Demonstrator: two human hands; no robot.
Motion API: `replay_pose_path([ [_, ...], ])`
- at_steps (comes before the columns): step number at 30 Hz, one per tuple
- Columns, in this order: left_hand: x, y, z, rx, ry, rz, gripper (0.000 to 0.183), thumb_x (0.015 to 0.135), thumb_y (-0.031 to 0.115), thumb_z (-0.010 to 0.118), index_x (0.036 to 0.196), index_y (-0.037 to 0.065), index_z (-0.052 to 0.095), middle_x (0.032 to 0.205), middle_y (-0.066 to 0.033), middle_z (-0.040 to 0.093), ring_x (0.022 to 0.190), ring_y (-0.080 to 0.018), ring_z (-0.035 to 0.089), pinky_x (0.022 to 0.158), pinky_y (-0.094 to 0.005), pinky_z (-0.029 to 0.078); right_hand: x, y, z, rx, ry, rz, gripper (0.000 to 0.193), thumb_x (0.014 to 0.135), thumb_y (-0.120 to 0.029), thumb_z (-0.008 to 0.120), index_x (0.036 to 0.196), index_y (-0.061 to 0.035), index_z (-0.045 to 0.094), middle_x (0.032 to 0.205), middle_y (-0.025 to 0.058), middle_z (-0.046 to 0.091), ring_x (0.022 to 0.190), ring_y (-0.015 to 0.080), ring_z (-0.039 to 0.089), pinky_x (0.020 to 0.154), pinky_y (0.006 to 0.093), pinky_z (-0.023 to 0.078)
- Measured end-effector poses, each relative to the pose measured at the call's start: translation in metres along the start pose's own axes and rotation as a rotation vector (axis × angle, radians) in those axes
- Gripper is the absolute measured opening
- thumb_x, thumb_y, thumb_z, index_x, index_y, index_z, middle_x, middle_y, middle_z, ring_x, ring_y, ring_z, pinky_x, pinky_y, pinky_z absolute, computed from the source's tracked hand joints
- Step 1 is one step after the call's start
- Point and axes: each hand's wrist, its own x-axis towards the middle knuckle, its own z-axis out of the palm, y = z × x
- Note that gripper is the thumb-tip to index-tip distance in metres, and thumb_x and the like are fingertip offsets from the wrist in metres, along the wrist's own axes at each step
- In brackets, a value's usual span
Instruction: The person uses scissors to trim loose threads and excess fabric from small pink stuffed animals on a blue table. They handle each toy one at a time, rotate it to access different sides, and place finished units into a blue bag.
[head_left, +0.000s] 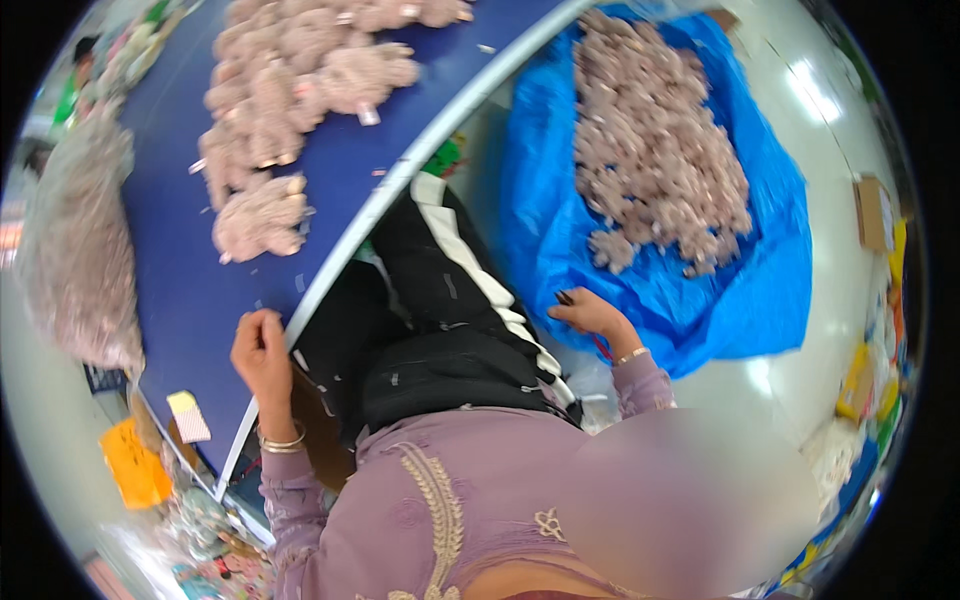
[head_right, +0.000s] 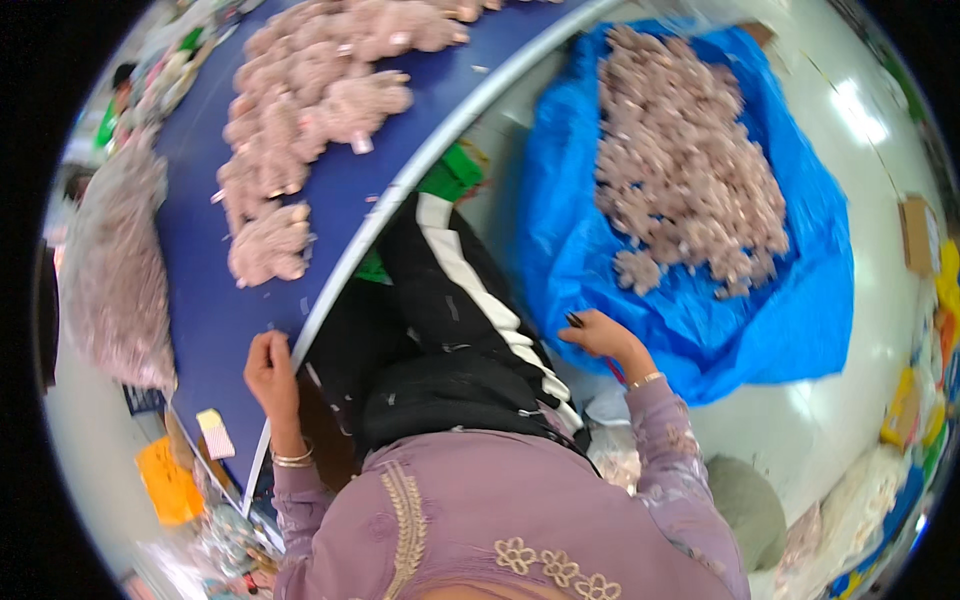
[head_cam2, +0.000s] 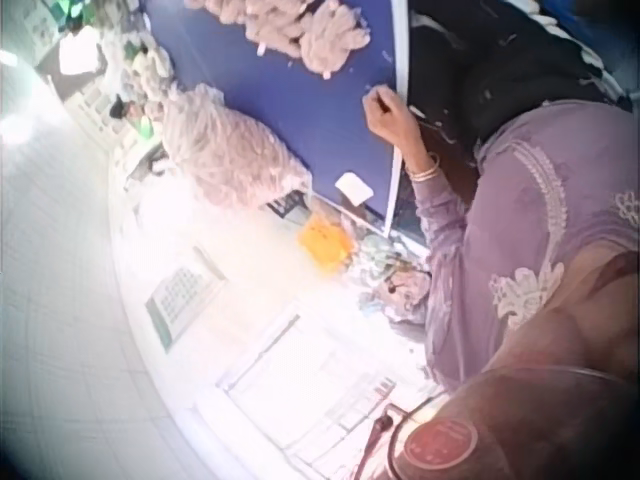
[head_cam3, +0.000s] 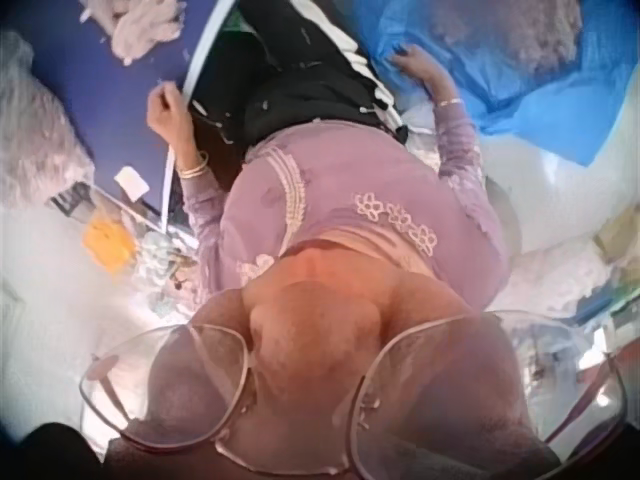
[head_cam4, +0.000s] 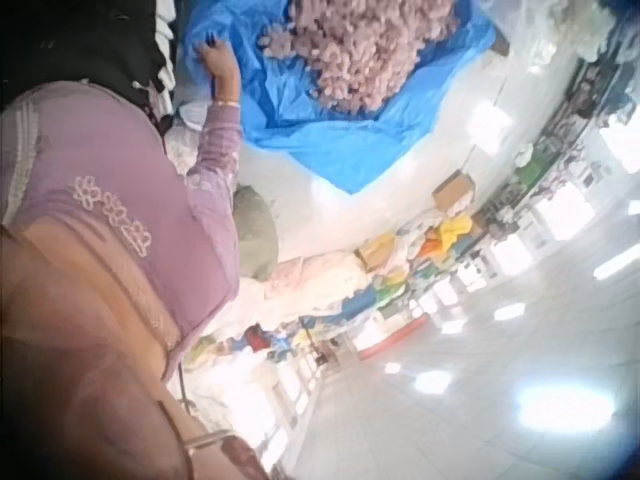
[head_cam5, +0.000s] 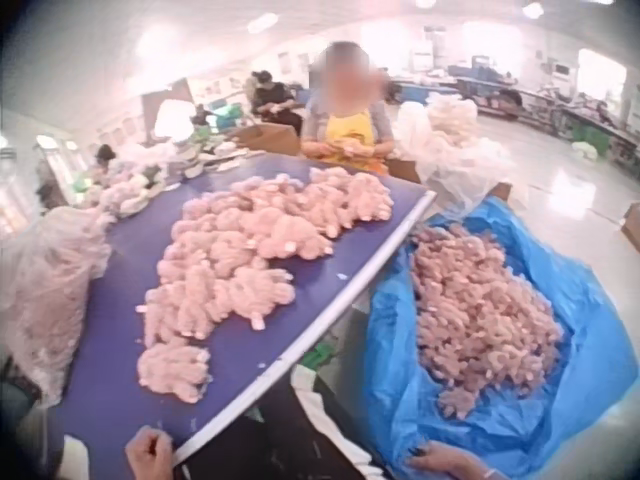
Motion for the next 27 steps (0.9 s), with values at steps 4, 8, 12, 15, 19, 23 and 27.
replay_pose_path([
  [4, 0.017, 0.008, -0.004, -0.349, -0.031, -0.129, 0.007, 0.089, 0.002, 0.057, 0.094, 0.000, 0.061, 0.084, -0.0007, 0.059, 0.071, -0.0068, 0.052, 0.066, -0.0217, 0.044, 0.029, 0.030, -0.010, -0.664, 0.313, -0.167, 0.036, 0.083, -0.031, 0.061, 0.091, 0.0038, 0.066, 0.083, 0.0276, 0.063, 0.075, 0.0427, 0.061, 0.066, 0.0473, 0.046],
  [8, 0.040, 0.018, -0.010, -0.253, 0.089, 0.109, 0.022, 0.084, 0.003, 0.061, 0.106, 0.004, 0.060, 0.106, -0.0062, 0.060, 0.091, -0.0151, 0.055, 0.075, -0.0259, 0.046, -0.003, -0.065, -0.009, -0.337, 0.461, -0.345, 0.030, 0.093, -0.023, 0.053, 0.094, 0.0044, 0.064, 0.079, 0.0172, 0.065, 0.067, 0.0249, 0.061, 0.060, 0.0377, 0.046],
  [12, 0.076, 0.038, -0.002, 0.181, 0.049, 0.410, 0.049, 0.073, 0.007, 0.068, 0.120, 0.007, 0.055, 0.132, -0.0149, 0.048, 0.121, -0.0338, 0.041, 0.101, -0.0418, 0.037, -0.027, -0.158, 0.018, -0.105, 0.446, -0.538, 0.025, 0.098, -0.019, 0.048, 0.101, 0.0019, 0.062, 0.085, 0.0038, 0.066, 0.066, 0.0095, 0.054, 0.059, 0.0264, 0.043],
  [15, 0.092, 0.015, 0.009, 0.297, -0.062, 0.339, 0.055, 0.071, 0.006, 0.068, 0.124, 0.010, 0.053, 0.135, -0.0140, 0.045, 0.121, -0.0339, 0.045, 0.101, -0.0418, 0.039, -0.039, -0.211, 0.048, -0.017, 0.320, -0.676, 0.024, 0.099, -0.018, 0.047, 0.102, 0.0011, 0.062, 0.081, -0.0002, 0.062, 0.066, 0.0042, 0.049, 0.059, 0.0208, 0.040],
  [19, 0.086, 0.008, -0.005, -0.010, -0.173, 0.114, 0.049, 0.074, 0.010, 0.067, 0.121, 0.007, 0.055, 0.124, -0.0116, 0.056, 0.108, -0.0213, 0.058, 0.089, -0.0310, 0.048, -0.046, -0.272, 0.084, -0.064, 0.260, -0.854, 0.019, 0.097, -0.013, 0.052, 0.098, 0.0027, 0.063, 0.076, -0.0004, 0.058, 0.068, 0.0047, 0.050, 0.061, 0.0198, 0.040],
  [23, 0.055, 0.017, -0.017, -0.755, 0.226, 0.157, 0.040, 0.076, 0.012, 0.066, 0.113, -0.001, 0.058, 0.107, -0.0073, 0.062, 0.096, -0.0137, 0.059, 0.084, -0.0294, 0.048, -0.043, -0.297, 0.108, -0.018, 0.280, -0.999, 0.018, 0.096, -0.012, 0.054, 0.098, 0.0031, 0.064, 0.078, -0.0004, 0.058, 0.069, 0.0037, 0.048, 0.062, 0.0190, 0.039],
  [27, 0.048, 0.014, -0.048, 0.143, 0.023, 0.372, 0.037, 0.076, 0.012, 0.063, 0.113, 0.011, 0.061, 0.102, -0.0105, 0.059, 0.091, -0.0298, 0.061, 0.077, -0.0371, 0.052, -0.039, -0.295, 0.121, 0.001, 0.186, -0.938, 0.018, 0.095, -0.012, 0.055, 0.098, 0.0037, 0.064, 0.077, -0.0016, 0.058, 0.065, 0.0016, 0.044, 0.058, 0.0178, 0.036],
])
